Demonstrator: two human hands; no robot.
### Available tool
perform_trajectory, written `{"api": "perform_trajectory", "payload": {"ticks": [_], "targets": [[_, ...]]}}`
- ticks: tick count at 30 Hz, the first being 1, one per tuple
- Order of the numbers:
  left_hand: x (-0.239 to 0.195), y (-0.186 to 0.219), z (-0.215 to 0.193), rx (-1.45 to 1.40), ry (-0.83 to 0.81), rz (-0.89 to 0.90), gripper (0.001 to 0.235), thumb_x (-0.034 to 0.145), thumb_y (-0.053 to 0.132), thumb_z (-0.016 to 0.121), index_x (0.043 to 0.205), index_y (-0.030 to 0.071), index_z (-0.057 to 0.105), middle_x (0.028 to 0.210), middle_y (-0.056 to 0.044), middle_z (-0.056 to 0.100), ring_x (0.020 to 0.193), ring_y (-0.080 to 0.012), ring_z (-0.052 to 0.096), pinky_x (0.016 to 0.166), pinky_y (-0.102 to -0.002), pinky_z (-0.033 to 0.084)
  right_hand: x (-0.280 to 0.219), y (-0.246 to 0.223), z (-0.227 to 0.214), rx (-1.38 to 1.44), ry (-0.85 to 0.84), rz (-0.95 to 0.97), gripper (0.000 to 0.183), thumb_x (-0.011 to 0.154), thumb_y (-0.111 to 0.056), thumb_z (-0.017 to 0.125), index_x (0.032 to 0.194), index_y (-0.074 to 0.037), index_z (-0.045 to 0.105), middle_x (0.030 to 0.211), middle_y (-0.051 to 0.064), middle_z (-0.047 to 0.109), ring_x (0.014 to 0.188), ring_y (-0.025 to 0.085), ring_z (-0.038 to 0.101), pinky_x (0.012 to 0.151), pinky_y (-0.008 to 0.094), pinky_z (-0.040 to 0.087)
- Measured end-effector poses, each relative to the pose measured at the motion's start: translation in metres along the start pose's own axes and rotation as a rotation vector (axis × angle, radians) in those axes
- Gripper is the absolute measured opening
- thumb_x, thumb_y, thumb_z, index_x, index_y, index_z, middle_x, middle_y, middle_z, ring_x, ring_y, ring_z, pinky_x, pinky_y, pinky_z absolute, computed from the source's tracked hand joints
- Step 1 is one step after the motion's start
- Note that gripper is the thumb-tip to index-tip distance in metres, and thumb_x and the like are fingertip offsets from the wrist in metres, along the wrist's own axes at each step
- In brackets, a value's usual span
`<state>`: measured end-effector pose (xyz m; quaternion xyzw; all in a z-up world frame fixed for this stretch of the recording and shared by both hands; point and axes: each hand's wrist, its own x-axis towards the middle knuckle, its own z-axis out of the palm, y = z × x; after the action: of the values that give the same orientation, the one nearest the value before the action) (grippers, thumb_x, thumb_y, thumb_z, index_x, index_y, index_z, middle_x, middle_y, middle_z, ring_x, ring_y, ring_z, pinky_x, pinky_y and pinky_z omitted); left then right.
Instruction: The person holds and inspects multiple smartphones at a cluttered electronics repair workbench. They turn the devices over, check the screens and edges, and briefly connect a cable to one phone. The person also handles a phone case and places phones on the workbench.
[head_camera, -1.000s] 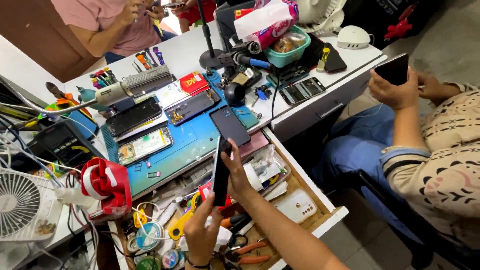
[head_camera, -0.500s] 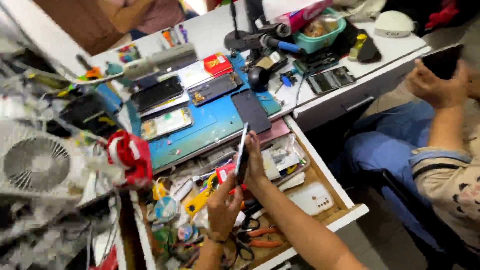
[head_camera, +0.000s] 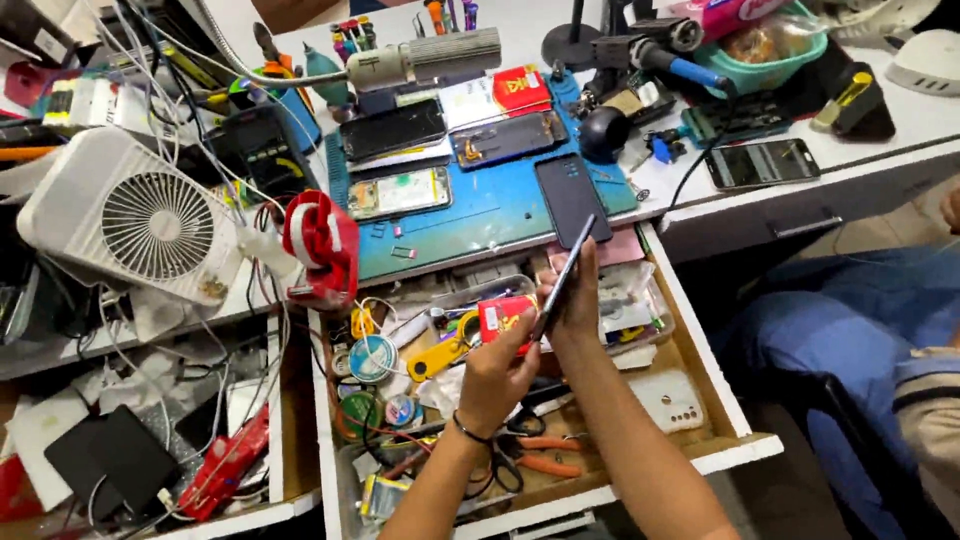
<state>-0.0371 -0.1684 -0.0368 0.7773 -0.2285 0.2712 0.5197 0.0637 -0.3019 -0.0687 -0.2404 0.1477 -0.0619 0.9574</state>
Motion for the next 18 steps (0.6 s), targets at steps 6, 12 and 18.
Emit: {"api": "perform_trajectory", "payload": {"ticks": [6,12,18], "targets": [[0.004,0.003,-0.006,0.015,-0.036,0.063,0.055,0.082,-0.001,0.076,0.135,0.012,0.069,0.104,-0.017,0.079,0.088,-0.0352,0.076,0.070,-0.041,0.062,0.006,0.005,-0.007,-0.030,-0.003,0.010,0.029,0.097,-0.056,0.064,0.114,-0.038,0.049,0.081,-0.004,0.048,0.063,0.007,0.055,0.051,0.012,0.053],[-0.001,-0.005,-0.010,-0.009,-0.061,0.099,0.054,0.082,-0.002,0.076,0.133,0.012,0.070,0.104,-0.017,0.079,0.087,-0.0353,0.077,0.069,-0.039,0.062,-0.011,-0.002,0.014,-0.017,0.013,0.034,0.026,0.097,-0.058,0.062,0.104,-0.035,0.051,0.078,-0.005,0.049,0.061,0.005,0.054,0.049,0.010,0.052],[-0.008,-0.016,-0.012,0.106,-0.163,0.250,0.068,0.090,-0.005,0.074,0.150,0.008,0.045,0.102,-0.012,0.077,0.072,-0.0161,0.071,0.067,-0.029,0.062,-0.038,-0.013,0.047,0.085,-0.058,-0.083,0.045,0.085,-0.043,0.075,0.116,-0.022,0.048,0.069,-0.003,0.055,0.046,0.006,0.055,0.037,0.016,0.049]]}}
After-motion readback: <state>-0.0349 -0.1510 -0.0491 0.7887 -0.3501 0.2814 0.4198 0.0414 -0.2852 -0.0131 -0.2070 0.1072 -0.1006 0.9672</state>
